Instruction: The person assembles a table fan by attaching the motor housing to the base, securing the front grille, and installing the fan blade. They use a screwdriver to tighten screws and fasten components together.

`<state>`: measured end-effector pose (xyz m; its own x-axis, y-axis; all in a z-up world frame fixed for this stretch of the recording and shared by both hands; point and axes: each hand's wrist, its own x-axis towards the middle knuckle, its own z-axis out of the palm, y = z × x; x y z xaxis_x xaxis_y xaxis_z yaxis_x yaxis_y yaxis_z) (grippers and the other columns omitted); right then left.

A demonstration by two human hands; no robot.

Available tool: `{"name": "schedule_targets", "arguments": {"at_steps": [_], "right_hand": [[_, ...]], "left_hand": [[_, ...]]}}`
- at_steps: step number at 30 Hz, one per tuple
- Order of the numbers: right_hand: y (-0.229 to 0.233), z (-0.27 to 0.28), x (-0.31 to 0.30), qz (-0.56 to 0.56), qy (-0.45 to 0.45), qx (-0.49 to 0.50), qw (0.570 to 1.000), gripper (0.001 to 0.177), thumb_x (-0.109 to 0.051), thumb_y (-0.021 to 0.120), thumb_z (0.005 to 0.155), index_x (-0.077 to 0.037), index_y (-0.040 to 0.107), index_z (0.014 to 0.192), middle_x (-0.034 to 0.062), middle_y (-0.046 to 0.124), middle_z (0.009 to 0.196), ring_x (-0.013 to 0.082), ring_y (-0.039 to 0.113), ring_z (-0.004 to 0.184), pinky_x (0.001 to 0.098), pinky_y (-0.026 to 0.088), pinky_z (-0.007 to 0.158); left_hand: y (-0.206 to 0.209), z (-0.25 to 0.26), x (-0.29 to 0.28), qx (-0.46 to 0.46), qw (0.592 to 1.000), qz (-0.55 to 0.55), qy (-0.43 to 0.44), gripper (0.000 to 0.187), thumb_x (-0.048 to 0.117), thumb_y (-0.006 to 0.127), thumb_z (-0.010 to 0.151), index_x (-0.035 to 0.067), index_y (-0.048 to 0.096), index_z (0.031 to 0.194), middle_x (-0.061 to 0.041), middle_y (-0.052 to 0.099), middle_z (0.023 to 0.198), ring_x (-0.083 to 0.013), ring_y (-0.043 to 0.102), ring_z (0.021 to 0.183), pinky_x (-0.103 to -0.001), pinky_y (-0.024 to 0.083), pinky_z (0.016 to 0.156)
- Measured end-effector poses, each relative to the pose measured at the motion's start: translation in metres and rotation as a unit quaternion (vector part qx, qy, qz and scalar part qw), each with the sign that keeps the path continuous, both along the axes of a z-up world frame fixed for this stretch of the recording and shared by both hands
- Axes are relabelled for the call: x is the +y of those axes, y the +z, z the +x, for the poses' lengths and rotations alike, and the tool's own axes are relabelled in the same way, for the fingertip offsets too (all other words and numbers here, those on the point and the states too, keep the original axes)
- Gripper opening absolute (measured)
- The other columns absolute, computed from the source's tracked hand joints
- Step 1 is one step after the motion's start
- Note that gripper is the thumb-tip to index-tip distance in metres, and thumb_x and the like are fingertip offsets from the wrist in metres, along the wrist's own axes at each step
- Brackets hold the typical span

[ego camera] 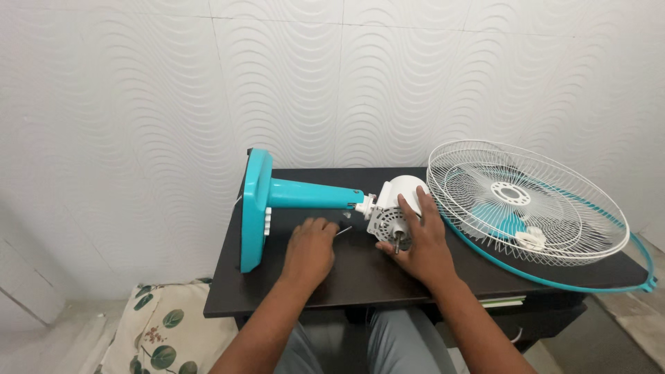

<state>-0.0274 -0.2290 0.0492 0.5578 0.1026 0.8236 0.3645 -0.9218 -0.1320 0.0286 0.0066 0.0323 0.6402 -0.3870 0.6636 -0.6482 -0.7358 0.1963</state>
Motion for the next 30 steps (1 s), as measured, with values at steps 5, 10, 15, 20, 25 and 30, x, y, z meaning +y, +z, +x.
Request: {"name": "schedule_targets", "arguments": {"at_steps": [5, 10, 15, 20, 25, 30], "right_hand": [[0.0, 0.017, -0.004, -0.02, -0.053, -0.001, 0.998, 0.078, -0.047, 0.081, 0.079, -0.014, 0.053, 0.144, 0.024, 0.05, 0.148, 0.0463, 0.048, 0.138, 0.0538, 0.044, 0.11], [0.044, 0.024, -0.014, 0.0, -0.075, 0.077, 0.994, 0.056, -0.046, 0.065, 0.091, -0.017, 0.061, 0.138, 0.015, 0.066, 0.129, 0.0341, 0.071, 0.103, 0.045, 0.057, 0.083], [0.097, 0.043, -0.01, -0.05, -0.131, 0.236, 0.962, 0.055, -0.053, 0.053, 0.094, -0.021, 0.064, 0.138, 0.013, 0.072, 0.11, 0.0314, 0.073, 0.087, 0.0446, 0.057, 0.08], [0.136, 0.066, -0.013, -0.051, -0.119, 0.369, 0.92, 0.056, -0.058, 0.046, 0.097, -0.021, 0.071, 0.131, 0.0149, 0.078, 0.096, 0.0325, 0.073, 0.095, 0.0458, 0.055, 0.089], [0.148, 0.076, -0.012, -0.008, -0.145, 0.439, 0.887, 0.056, -0.056, 0.049, 0.094, -0.019, 0.069, 0.131, 0.0162, 0.079, 0.089, 0.0325, 0.075, 0.091, 0.0449, 0.056, 0.09], [0.153, 0.081, -0.016, 0.035, -0.133, 0.47, 0.872, 0.05, -0.05, 0.052, 0.093, -0.016, 0.076, 0.12, 0.0157, 0.079, 0.084, 0.0319, 0.076, 0.084, 0.0445, 0.058, 0.084]], "left_hand": [[0.025, 0.007, 0.003, -0.087, 0.995, -0.042, 0.019, 0.028, 0.01, 0.063, 0.089, 0.003, 0.07, 0.116, -0.022, 0.061, 0.129, -0.0405, 0.05, 0.131, -0.056, 0.037, 0.11], [0.043, 0.02, 0.009, -0.121, 0.991, -0.048, 0.026, 0.03, 0.013, 0.064, 0.09, 0.003, 0.067, 0.119, -0.023, 0.061, 0.131, -0.0402, 0.05, 0.132, -0.058, 0.035, 0.111], [0.055, 0.038, 0.004, -0.118, 0.992, -0.047, 0.028, 0.023, 0.016, 0.063, 0.095, 0.005, 0.067, 0.115, -0.016, 0.067, 0.124, -0.035, 0.057, 0.124, -0.057, 0.039, 0.107], [0.083, 0.068, 0.011, -0.01, 0.999, 0.012, -0.037, 0.02, 0.019, 0.059, 0.097, 0.007, 0.071, 0.108, -0.01, 0.073, 0.111, -0.0311, 0.064, 0.109, -0.053, 0.045, 0.097], [0.114, 0.112, 0.008, 0.19, 0.977, 0.086, -0.05, 0.029, 0.032, 0.055, 0.098, 0.011, 0.074, 0.104, -0.013, 0.073, 0.098, -0.0382, 0.067, 0.093, -0.053, 0.051, 0.082], [0.104, 0.136, -0.026, 0.216, 0.962, 0.167, 0.014, 0.045, 0.044, 0.046, 0.104, 0.008, 0.073, 0.096, -0.017, 0.074, 0.091, -0.0395, 0.069, 0.091, -0.054, 0.052, 0.084]]}}
